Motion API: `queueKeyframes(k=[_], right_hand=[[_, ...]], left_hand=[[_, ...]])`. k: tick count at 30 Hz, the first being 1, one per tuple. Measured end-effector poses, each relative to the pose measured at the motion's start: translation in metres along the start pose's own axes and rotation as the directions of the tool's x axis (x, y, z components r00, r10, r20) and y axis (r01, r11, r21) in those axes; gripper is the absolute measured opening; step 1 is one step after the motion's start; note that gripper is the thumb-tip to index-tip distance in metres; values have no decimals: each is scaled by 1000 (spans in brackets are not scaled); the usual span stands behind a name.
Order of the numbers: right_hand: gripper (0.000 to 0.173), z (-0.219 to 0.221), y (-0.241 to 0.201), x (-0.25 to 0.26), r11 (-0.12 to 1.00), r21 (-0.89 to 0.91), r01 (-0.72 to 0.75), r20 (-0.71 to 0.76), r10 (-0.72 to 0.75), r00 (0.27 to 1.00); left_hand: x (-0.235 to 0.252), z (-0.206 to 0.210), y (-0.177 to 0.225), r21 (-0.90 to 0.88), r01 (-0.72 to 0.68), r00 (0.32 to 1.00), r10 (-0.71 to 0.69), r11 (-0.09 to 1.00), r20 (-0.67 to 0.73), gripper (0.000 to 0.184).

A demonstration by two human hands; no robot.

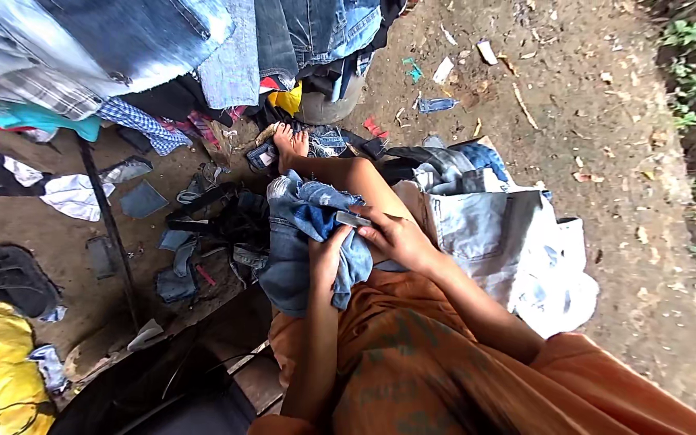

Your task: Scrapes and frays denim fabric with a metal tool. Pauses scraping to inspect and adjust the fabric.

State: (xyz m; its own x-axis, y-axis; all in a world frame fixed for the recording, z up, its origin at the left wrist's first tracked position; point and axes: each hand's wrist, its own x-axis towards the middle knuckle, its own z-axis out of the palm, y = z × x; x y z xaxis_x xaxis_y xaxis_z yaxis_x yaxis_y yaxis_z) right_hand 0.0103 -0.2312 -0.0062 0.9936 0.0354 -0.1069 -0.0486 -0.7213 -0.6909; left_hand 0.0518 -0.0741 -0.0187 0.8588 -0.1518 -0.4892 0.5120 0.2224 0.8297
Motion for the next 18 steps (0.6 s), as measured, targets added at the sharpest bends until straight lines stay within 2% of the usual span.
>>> queueKeyframes(k=[3,5,7,8,9,14,18], right_hand=[[39,6,0,-1,1000,22,-16,-60,17,998],[35,-1,-1,-1,956,279,-89,-18,98,995],[29,-8,2,3,756,626,-192,47,208,977],[31,-14,4,3,676,697,-240,94,247,965],[34,-18,7,3,652,712,-260,116,256,960],[43,-23,15,-6,862,449,-234,100,212,972],[45,-12,9,-13,915,329,-235,161,191,968]], left_hand=[[1,-1,-1,19,-9,1000,9,1000,11,27],[1,-1,1,19,10,1000,-10,1000,15,29],[0,-1,3,24,33,999,-33,999,-1,31],[-2,-1,4,37,35,999,-35,999,-16,31],[-3,-2,5,54,34,999,-33,998,-22,31],[1,1,0,101,11,1000,-11,995,3,43],[1,2,0,101,13,1000,-11,995,-15,42]])
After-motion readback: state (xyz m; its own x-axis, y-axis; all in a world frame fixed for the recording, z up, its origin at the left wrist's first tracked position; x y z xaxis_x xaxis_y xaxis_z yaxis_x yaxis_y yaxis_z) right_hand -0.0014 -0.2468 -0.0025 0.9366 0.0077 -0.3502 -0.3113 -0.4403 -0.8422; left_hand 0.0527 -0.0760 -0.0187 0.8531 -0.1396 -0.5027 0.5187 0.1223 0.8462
